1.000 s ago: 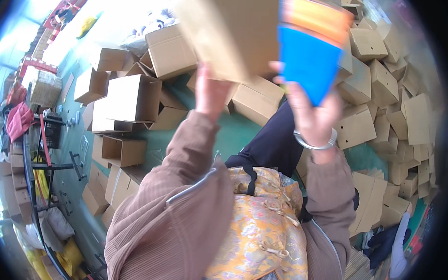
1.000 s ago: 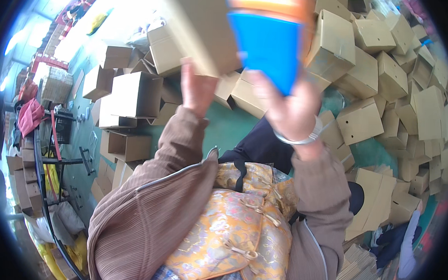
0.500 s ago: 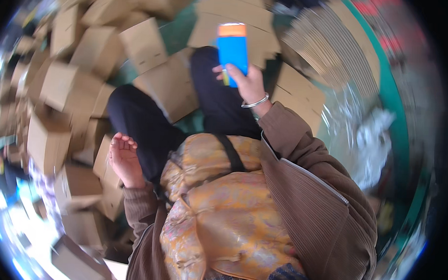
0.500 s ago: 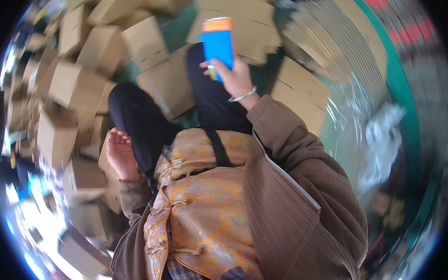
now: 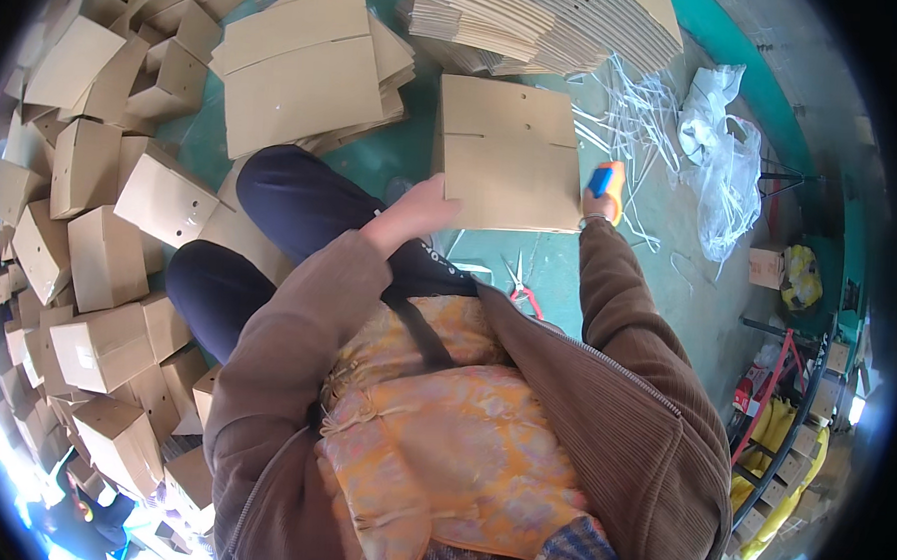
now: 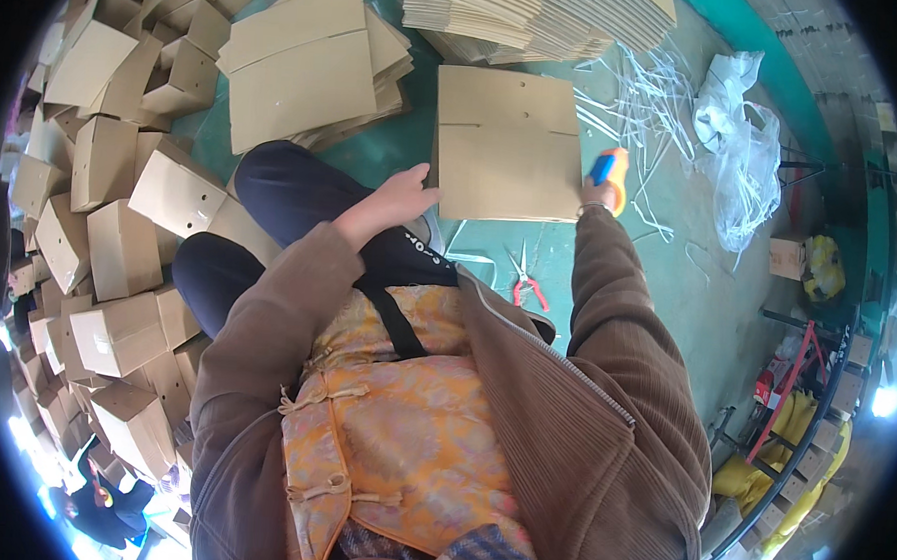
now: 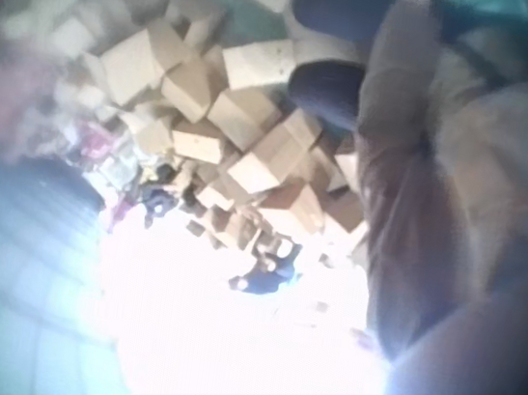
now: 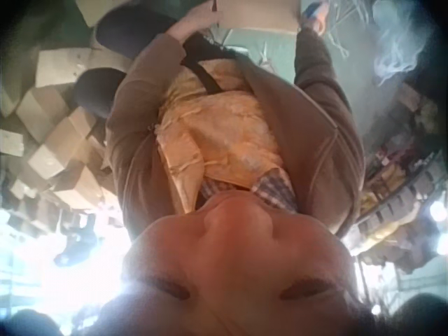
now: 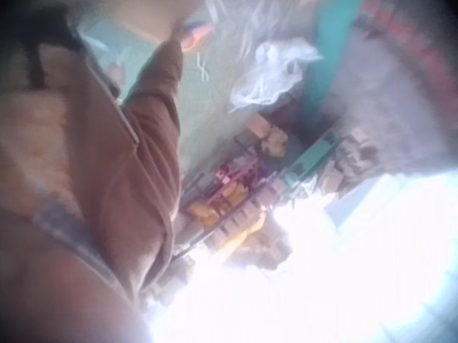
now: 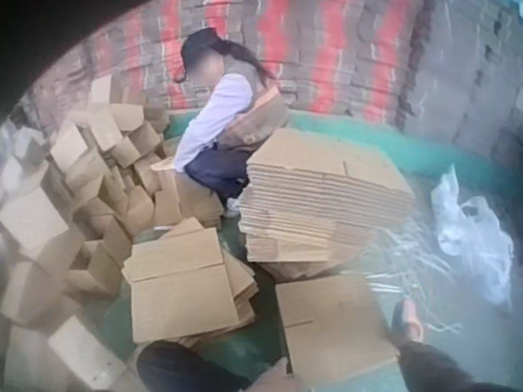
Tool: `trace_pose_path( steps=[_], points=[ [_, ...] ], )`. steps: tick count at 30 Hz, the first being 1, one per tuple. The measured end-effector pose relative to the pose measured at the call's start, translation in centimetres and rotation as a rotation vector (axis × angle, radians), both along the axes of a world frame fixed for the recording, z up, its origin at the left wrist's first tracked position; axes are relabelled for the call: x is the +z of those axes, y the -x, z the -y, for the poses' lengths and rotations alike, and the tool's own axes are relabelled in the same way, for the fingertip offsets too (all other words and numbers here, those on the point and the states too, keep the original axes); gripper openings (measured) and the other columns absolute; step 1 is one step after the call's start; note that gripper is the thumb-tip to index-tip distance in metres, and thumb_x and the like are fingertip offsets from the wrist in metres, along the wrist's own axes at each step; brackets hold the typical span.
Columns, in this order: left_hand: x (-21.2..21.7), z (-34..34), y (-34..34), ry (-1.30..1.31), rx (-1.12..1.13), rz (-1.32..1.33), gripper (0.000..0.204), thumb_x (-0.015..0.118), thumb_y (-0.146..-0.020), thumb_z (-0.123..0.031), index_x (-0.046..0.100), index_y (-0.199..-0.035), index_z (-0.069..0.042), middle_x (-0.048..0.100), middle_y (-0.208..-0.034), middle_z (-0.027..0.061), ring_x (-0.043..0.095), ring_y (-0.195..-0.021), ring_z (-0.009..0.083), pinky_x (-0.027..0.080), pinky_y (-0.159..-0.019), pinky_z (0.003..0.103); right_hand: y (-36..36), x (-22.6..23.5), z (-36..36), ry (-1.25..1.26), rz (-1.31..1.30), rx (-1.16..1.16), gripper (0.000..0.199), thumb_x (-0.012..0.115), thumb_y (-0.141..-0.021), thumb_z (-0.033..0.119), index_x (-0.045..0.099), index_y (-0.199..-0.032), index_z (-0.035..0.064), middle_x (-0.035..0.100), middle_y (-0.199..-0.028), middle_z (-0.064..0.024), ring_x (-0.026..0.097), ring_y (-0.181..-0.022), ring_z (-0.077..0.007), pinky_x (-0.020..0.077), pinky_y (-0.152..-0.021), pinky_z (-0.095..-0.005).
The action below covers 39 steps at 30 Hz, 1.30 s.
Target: The person assembles flat cardboard boxes by folding the flaps and sealing them with a handheld tape dispenser. They repeatedly pick up a flat box, fold it into shape, apply tape to the seams, and place the finished box aside.
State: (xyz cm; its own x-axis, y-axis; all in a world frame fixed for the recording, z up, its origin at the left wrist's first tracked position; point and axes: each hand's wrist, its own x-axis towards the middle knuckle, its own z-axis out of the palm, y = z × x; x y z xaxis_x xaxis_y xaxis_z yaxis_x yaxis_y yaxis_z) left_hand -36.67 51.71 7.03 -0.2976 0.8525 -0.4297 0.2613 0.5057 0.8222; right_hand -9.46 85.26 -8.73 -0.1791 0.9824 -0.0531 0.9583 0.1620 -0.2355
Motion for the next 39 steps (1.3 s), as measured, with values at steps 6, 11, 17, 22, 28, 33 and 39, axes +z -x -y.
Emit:
trace_pose_path(
  steps=[6, 11, 17, 22, 28, 33, 39],
  points=[
    [-10.3, -6.8, 1.8, 0.296, -0.314, -0.303, 0.043, 0.059, -0.083, -0.028, 0.065, -0.111, 0.005, 0.065, -0.112, 0.0242, 0.065, -0.103, 0.0349, 0.051, -0.085, 0.039, 2.4, -0.8, 6.5, 0.122, 0.091, 0.089, 0.051, 0.062, -0.082, 0.047, 0.058, -0.102, -0.0001, 0.068, -0.092, -0.0239, 0.066, -0.088, -0.0407, 0.0511, -0.08, -0.0498],
    [-14.1, -5.0, 3.9, 0.278, 0.398, 0.345, 0.033, 0.064, -0.082, -0.02, 0.068, -0.105, 0.004, 0.071, -0.1, 0.0144, 0.068, -0.091, 0.0225, 0.051, -0.072, 0.035, 3.2, 0.3, 7.5, 0.102, 0.027, 0.071, 0.048, 0.062, -0.082, 0.046, 0.06, -0.097, 0.0002, 0.068, -0.089, -0.024, 0.066, -0.085, -0.0408, 0.0517, -0.076, -0.0498],
    [-12.7, -4.2, 3.6, 0.2, 0.32, 0.016, 0.036, 0.073, -0.075, -0.024, 0.069, -0.099, 0.003, 0.07, -0.086, 0.0134, 0.068, -0.072, 0.0221, 0.05, -0.066, 0.034, 2.2, 2.2, 5.4, 0.093, 0.045, 0.113, 0.052, 0.062, -0.082, 0.047, 0.061, -0.095, -0.0035, 0.067, -0.087, -0.0267, 0.066, -0.085, -0.0421, 0.0509, -0.077, -0.0499],
    [-9.2, -3.8, 1.5, 0.17, 0.33, -0.029, 0.034, 0.074, -0.074, -0.025, 0.068, -0.091, 0.004, 0.069, -0.082, 0.0161, 0.068, -0.075, 0.0255, 0.051, -0.068, 0.035, 1.0, 5.8, 4.0, 0.077, -0.025, 0.167, 0.053, 0.063, -0.08, 0.049, 0.063, -0.095, -0.0021, 0.067, -0.091, -0.0265, 0.065, -0.091, -0.0417, 0.0494, -0.08, -0.0498],
    [-3.9, -1.4, -1.3, 0.109, 0.329, -0.225, 0.044, 0.073, -0.075, -0.026, 0.058, -0.103, 0.005, 0.066, -0.099, 0.0212, 0.066, -0.092, 0.0328, 0.051, -0.081, 0.039, -0.7, 6.7, 5.5, 0.157, -0.145, 0.23, 0.048, 0.067, -0.077, 0.043, 0.066, -0.091, -0.0039, 0.067, -0.085, -0.0247, 0.067, -0.082, -0.0375, 0.0513, -0.074, -0.0439],
    [0.4, 3.5, -0.5, -0.357, 0.568, 0.249, 0.028, 0.067, -0.084, -0.01, 0.056, -0.106, 0.003, 0.067, -0.102, 0.0136, 0.066, -0.092, 0.0202, 0.051, -0.082, 0.031, -2.1, 7.2, 10.3, 0.582, -0.633, 0.003, 0.039, 0.072, -0.082, 0.029, 0.068, -0.097, -0.007, 0.07, -0.089, -0.0123, 0.067, -0.079, -0.0183, 0.0535, -0.069, -0.0313],
    [7.7, 17.1, 1.0, -0.634, 0.789, 0.448, 0.032, 0.059, -0.088, 0.001, 0.053, -0.119, 0.002, 0.066, -0.109, 0.0098, 0.063, -0.1, 0.0163, 0.049, -0.089, 0.029, 5.7, 14.6, 15.8, 1.048, -1.372, -0.046, 0.045, 0.059, -0.095, 0.028, 0.054, -0.123, -0.0062, 0.064, -0.114, -0.0123, 0.064, -0.098, -0.0211, 0.0531, -0.083, -0.0329]
  ],
)
